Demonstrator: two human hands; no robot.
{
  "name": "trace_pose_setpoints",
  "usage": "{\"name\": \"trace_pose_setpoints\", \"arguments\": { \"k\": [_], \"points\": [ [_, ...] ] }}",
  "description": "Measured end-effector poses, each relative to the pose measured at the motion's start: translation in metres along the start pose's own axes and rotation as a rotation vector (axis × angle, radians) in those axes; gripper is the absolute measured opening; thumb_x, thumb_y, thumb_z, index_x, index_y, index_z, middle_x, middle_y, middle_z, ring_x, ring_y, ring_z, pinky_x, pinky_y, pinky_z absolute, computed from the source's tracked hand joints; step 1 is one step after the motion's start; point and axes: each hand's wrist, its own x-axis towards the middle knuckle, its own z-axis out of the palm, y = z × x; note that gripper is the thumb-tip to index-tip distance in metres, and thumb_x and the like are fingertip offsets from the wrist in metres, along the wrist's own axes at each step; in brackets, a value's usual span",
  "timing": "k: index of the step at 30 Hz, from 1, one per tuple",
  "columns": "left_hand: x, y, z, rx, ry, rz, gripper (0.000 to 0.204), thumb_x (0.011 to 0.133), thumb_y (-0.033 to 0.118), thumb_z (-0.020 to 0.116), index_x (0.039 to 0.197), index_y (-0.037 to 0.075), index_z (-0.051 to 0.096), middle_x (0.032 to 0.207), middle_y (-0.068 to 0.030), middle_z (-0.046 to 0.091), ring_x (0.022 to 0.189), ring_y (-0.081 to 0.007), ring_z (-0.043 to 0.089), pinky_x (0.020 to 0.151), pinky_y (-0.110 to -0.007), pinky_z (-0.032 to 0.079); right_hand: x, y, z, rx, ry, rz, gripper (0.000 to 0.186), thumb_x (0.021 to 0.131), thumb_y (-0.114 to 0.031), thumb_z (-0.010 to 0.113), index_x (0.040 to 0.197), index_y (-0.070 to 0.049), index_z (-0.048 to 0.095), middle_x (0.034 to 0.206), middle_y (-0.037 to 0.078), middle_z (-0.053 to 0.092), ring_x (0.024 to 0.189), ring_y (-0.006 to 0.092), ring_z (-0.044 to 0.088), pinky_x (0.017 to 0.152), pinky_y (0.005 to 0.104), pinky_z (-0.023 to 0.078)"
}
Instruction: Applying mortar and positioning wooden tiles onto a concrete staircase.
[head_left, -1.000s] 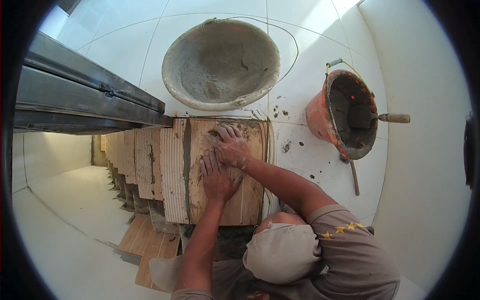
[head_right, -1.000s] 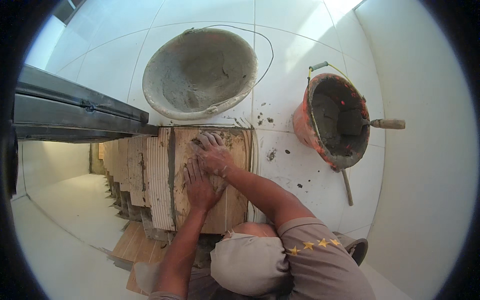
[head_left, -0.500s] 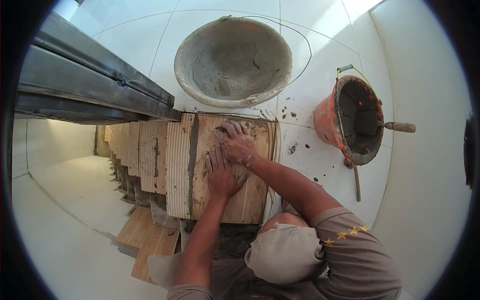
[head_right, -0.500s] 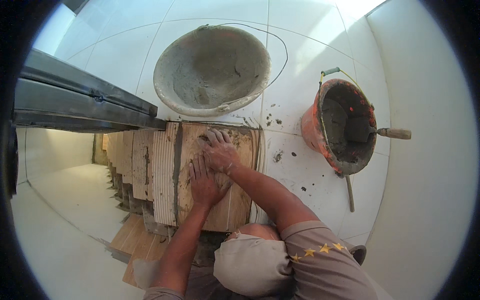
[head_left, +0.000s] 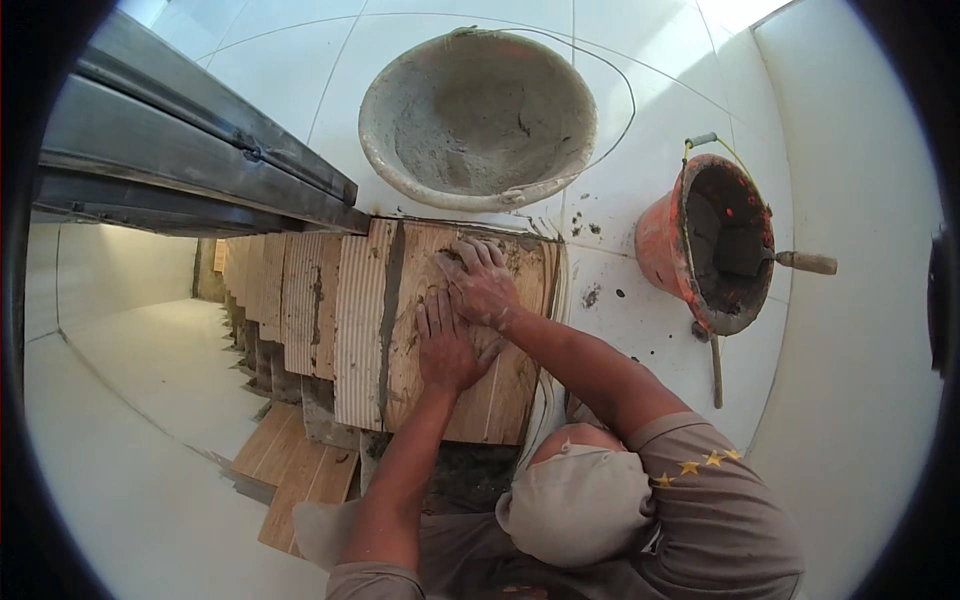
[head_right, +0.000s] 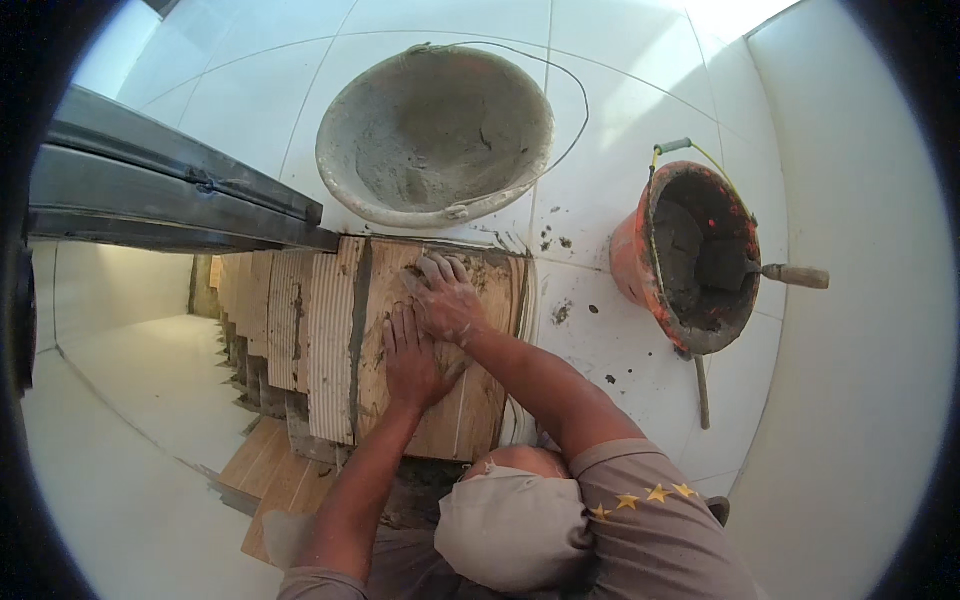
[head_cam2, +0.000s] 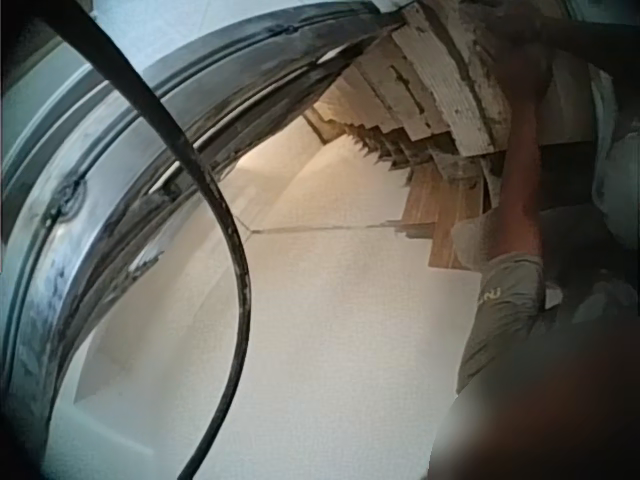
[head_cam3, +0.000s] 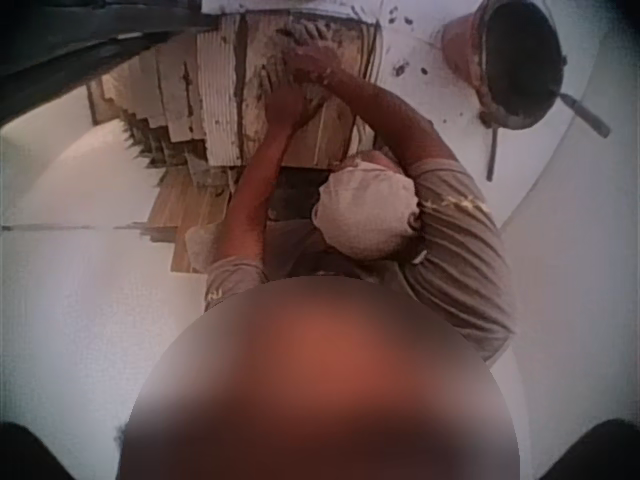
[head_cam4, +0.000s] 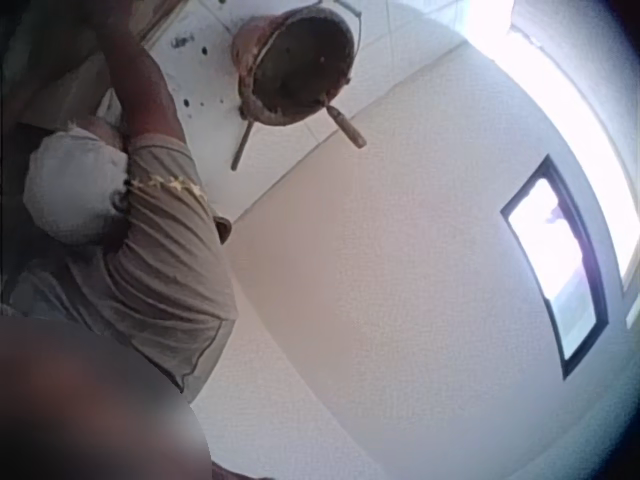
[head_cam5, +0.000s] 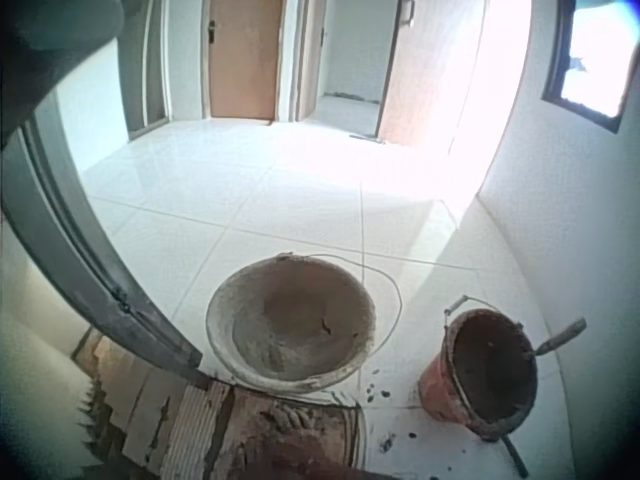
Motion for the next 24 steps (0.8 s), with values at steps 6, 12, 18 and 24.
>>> {"name": "trace_pose_setpoints", "arguments": {
  "k": [6, 12, 18, 24],
  "points": [
    [-0.005, 0.009, -0.005, -0.052, 0.007, -0.009, 0.120, 0.087, 0.070, 0.076, 0.162, -0.014, 0.033, 0.171, -0.0385, 0.027, 0.164, -0.0518, 0.020, 0.134, -0.063, 0.012, -0.010, -0.004, 0.002, 0.011, 0.062, -0.024, 0.059, 0.091, -0.027, 0.070, 0.148, -0.017, 0.065, 0.151, 0.019, 0.053, 0.146, 0.0422, 0.046, 0.124, 0.0567, 0.034],
    [-0.002, 0.004, -0.001, 0.048, -0.008, 0.002, 0.127, 0.086, 0.074, 0.074, 0.166, -0.012, 0.026, 0.171, -0.0354, 0.029, 0.163, -0.0488, 0.023, 0.134, -0.063, 0.011, -0.005, -0.001, 0.004, 0.045, 0.068, -0.025, 0.059, 0.092, -0.026, 0.069, 0.150, -0.014, 0.062, 0.150, 0.019, 0.052, 0.146, 0.0420, 0.046, 0.124, 0.0565, 0.035],
    [0.000, 0.004, -0.002, -0.042, 0.061, -0.002, 0.127, 0.084, 0.071, 0.078, 0.165, -0.012, 0.027, 0.171, -0.0362, 0.029, 0.163, -0.0492, 0.023, 0.134, -0.063, 0.012, 0.001, -0.002, 0.001, 0.047, 0.051, 0.036, 0.059, 0.096, -0.030, 0.068, 0.152, -0.013, 0.060, 0.153, 0.021, 0.050, 0.149, 0.0429, 0.043, 0.127, 0.0570, 0.031],
    [-0.005, 0.010, -0.005, -0.033, 0.041, -0.034, 0.126, 0.086, 0.073, 0.075, 0.166, -0.012, 0.027, 0.173, -0.0353, 0.027, 0.164, -0.0483, 0.021, 0.134, -0.062, 0.012, -0.008, -0.003, 0.001, 0.033, 0.053, -0.018, 0.062, 0.096, -0.035, 0.070, 0.153, -0.014, 0.059, 0.156, 0.022, 0.048, 0.150, 0.0428, 0.043, 0.128, 0.0574, 0.030]
  ]
}}
